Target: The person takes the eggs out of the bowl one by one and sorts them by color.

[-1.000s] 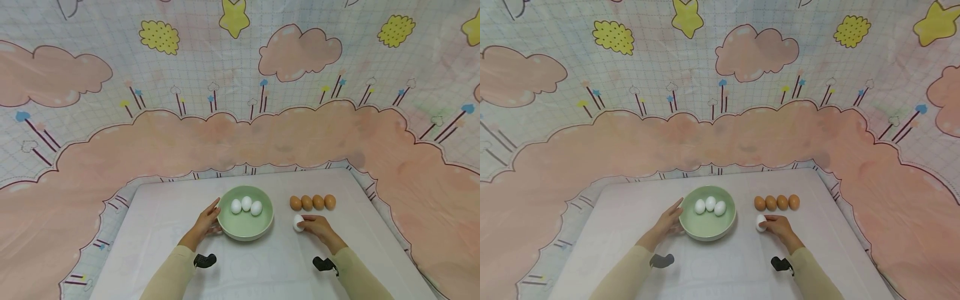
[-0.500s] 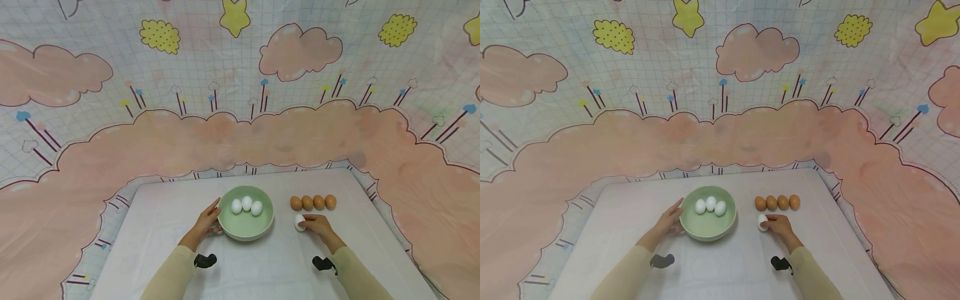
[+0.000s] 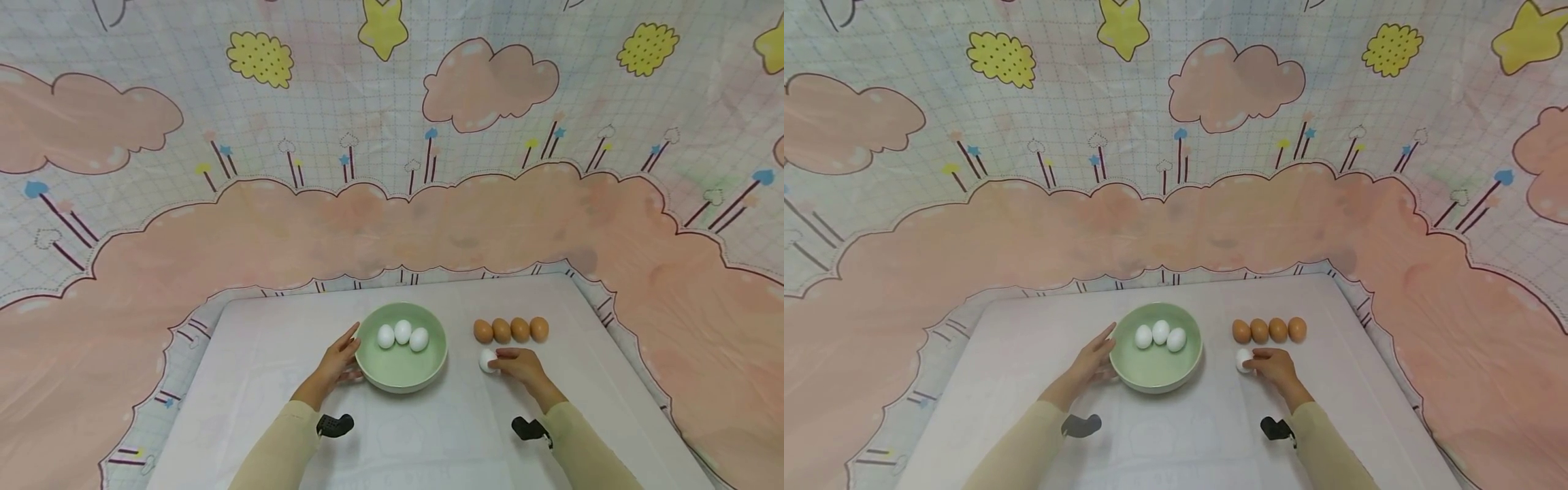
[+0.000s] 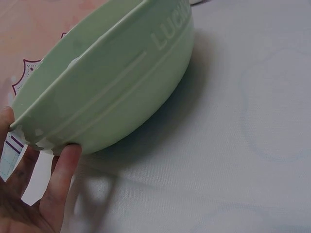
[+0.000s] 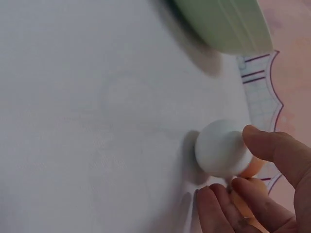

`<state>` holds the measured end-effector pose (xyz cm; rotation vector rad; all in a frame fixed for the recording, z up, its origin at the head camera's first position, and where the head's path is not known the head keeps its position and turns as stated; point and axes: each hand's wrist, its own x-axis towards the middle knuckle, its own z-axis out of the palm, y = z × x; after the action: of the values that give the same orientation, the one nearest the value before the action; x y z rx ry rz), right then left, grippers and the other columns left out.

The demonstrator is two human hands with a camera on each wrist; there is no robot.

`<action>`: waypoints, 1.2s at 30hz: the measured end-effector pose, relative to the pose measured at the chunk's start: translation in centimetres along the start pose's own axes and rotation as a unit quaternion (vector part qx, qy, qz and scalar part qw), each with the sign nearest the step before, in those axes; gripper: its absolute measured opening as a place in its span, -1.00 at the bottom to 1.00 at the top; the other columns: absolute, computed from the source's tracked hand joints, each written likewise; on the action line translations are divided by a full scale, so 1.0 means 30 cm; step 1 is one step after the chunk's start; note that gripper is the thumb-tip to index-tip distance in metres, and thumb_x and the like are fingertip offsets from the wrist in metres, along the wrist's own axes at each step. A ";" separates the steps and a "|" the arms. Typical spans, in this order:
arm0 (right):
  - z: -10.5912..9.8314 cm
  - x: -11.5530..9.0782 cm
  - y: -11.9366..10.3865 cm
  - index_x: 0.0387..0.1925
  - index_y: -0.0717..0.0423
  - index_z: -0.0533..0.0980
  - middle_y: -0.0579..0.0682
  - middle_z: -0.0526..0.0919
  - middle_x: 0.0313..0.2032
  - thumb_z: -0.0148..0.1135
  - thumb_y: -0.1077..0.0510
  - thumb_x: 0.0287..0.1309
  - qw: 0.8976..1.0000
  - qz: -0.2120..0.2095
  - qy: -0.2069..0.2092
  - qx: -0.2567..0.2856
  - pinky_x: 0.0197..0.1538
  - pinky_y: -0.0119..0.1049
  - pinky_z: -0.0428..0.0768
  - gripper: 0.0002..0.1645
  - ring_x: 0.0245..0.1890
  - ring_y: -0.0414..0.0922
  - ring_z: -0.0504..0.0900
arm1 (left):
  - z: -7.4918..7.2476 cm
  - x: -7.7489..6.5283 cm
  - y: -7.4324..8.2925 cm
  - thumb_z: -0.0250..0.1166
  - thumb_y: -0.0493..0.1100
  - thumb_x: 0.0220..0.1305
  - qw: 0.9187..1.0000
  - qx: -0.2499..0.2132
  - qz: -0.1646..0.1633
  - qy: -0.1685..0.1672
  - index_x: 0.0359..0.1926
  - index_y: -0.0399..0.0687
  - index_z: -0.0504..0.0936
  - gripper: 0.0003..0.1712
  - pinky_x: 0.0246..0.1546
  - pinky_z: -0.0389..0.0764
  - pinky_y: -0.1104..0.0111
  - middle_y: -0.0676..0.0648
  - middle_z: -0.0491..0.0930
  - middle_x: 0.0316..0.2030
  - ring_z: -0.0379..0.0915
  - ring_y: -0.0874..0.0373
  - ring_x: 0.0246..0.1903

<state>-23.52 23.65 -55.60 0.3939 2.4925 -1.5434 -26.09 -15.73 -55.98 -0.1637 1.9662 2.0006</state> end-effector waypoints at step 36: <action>0.343 -0.019 -0.350 -0.06 0.31 0.52 0.11 0.63 -0.21 0.36 0.04 -0.10 0.996 -0.081 0.017 0.026 -0.13 -0.23 0.56 -0.43 -0.20 -0.04 0.59 | 0.005 0.002 -0.001 0.01 0.02 0.33 1.000 -0.001 -0.005 0.010 0.32 0.39 0.14 -0.45 -0.28 0.60 0.12 -0.22 -0.08 0.34 0.30 -0.21 0.06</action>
<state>-26.15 9.90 -51.09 0.2327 2.5700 -1.6779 -26.13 -15.58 -56.03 -0.1943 1.9727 2.0013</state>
